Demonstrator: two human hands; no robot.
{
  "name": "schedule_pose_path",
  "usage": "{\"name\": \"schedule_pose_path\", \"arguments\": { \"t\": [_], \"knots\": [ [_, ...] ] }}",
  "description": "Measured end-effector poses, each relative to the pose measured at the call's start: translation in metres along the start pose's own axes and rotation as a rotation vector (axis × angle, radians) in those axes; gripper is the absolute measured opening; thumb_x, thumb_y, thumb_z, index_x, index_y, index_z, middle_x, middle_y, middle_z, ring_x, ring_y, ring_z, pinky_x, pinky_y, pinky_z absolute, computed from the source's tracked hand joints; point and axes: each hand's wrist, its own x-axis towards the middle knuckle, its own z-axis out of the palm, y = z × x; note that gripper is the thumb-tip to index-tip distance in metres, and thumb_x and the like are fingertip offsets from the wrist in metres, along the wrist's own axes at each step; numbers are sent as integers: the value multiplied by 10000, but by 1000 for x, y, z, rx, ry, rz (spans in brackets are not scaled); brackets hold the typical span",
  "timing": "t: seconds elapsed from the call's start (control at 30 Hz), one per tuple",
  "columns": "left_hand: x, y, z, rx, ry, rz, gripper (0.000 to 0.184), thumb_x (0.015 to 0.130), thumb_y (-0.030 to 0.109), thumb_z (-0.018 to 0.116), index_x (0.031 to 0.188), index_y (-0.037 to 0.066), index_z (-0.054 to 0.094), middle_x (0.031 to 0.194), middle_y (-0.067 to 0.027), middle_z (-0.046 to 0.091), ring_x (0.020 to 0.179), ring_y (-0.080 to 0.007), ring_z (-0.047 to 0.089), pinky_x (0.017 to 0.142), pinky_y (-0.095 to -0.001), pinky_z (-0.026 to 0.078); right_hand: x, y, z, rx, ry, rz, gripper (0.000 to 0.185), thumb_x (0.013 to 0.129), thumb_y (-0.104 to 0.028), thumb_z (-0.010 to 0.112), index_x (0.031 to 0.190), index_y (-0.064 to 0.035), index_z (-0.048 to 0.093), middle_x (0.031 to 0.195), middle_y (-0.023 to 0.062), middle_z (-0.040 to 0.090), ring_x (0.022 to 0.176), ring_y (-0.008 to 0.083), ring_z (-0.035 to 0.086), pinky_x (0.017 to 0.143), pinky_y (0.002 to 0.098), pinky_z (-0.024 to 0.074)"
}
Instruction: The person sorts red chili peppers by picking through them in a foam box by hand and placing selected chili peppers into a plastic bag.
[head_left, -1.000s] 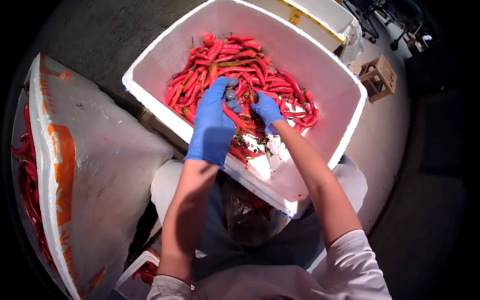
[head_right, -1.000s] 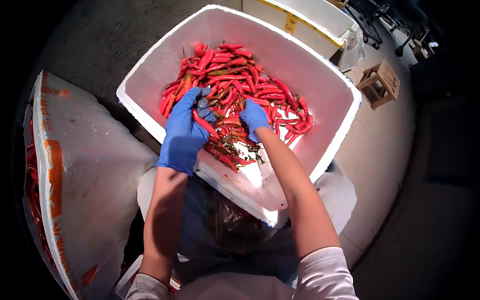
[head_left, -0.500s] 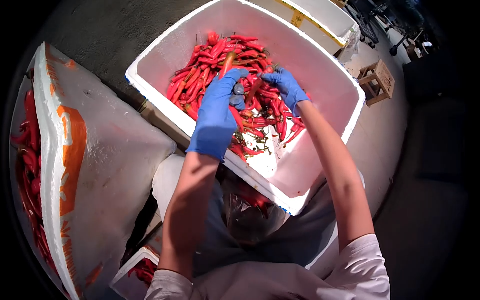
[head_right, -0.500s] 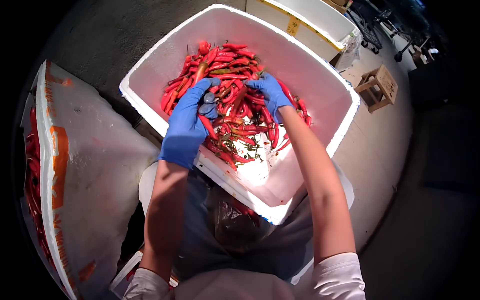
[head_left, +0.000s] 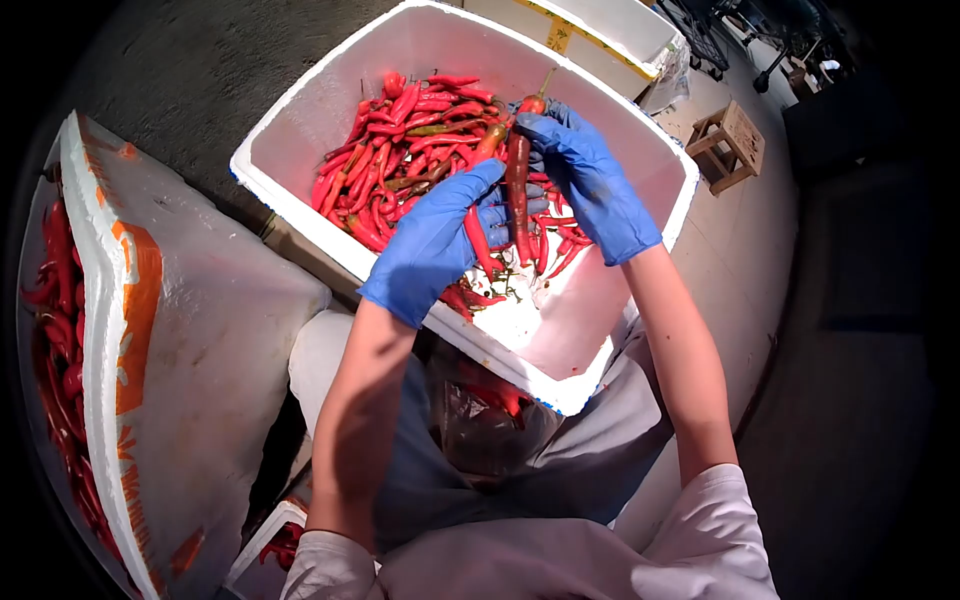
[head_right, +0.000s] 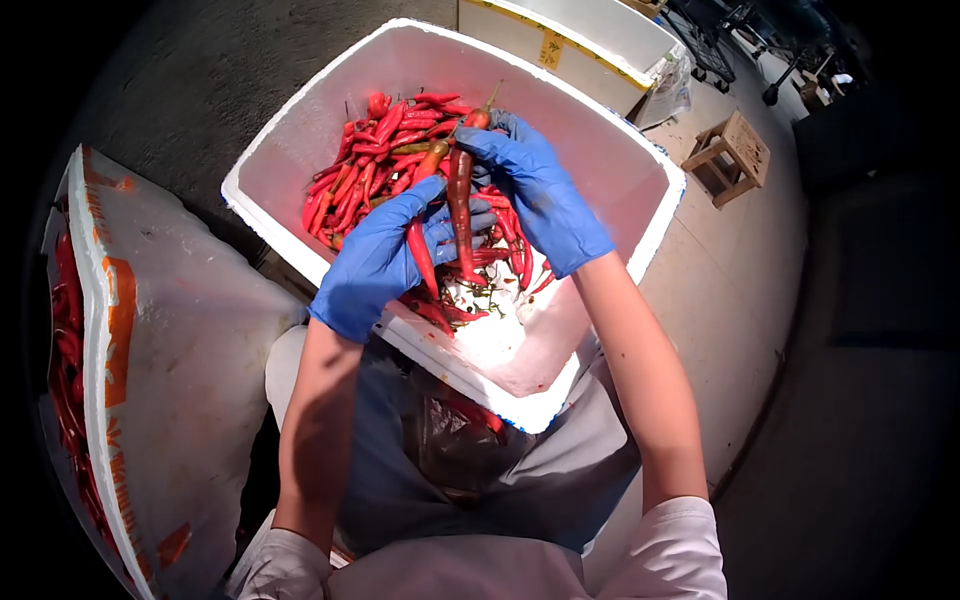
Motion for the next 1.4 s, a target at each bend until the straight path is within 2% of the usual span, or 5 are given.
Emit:
{"name": "schedule_pose_path", "arguments": {
  "t": [0.43, 0.63, 0.73, 0.97, 1.4],
  "knots": [
    [4, 2, -18, 17, 102, 155, 233, 866, 206, 492, 986, 8, 520, 789, -77, 573, 651, -149, 547, 586, -264, 480, 8, 13, -26, -227, 108, 93, 228, 797, -239, 583, 892, -32, 567, 747, 26, 568, 607, 77, 517, 586, 203, 421],
    [4, 7, -22, 45, 218, 340, 242, 863, 231, 500, 936, 1, 517, 729, -59, 533, 619, -141, 511, 577, -259, 462, 35, 145, -154, -1676, -30, 418, 265, 719, -236, 585, 853, -8, 601, 698, 183, 603, 623, 277, 600, 560, 346, 461],
    [2, 7, -20, -2, 203, 293, 244, 868, 228, 490, 934, -5, 514, 730, -58, 527, 626, -141, 508, 586, -262, 459, 39, 175, -164, -1826, -159, 524, 296, 682, -227, 595, 888, -16, 602, 806, 198, 599, 765, 333, 596, 652, 384, 468],
    [9, 2, -33, 24, 220, 292, 243, 875, 233, 474, 931, 0, 512, 734, -54, 515, 641, -137, 492, 606, -253, 440, 29, 209, -151, -1521, 306, 479, 294, 669, -171, 601, 912, -6, 597, 912, 212, 586, 856, 318, 580, 685, 374, 473],
    [6, 4, -33, -37, 209, 286, 155, 855, 152, 497, 916, 11, 516, 777, -83, 547, 667, -169, 531, 620, -290, 470, 45, 70, -94, -1465, 209, 306, 234, 678, -189, 649, 774, 21, 609, 677, 131, 611, 623, 212, 603, 602, 346, 472]
  ]
}}
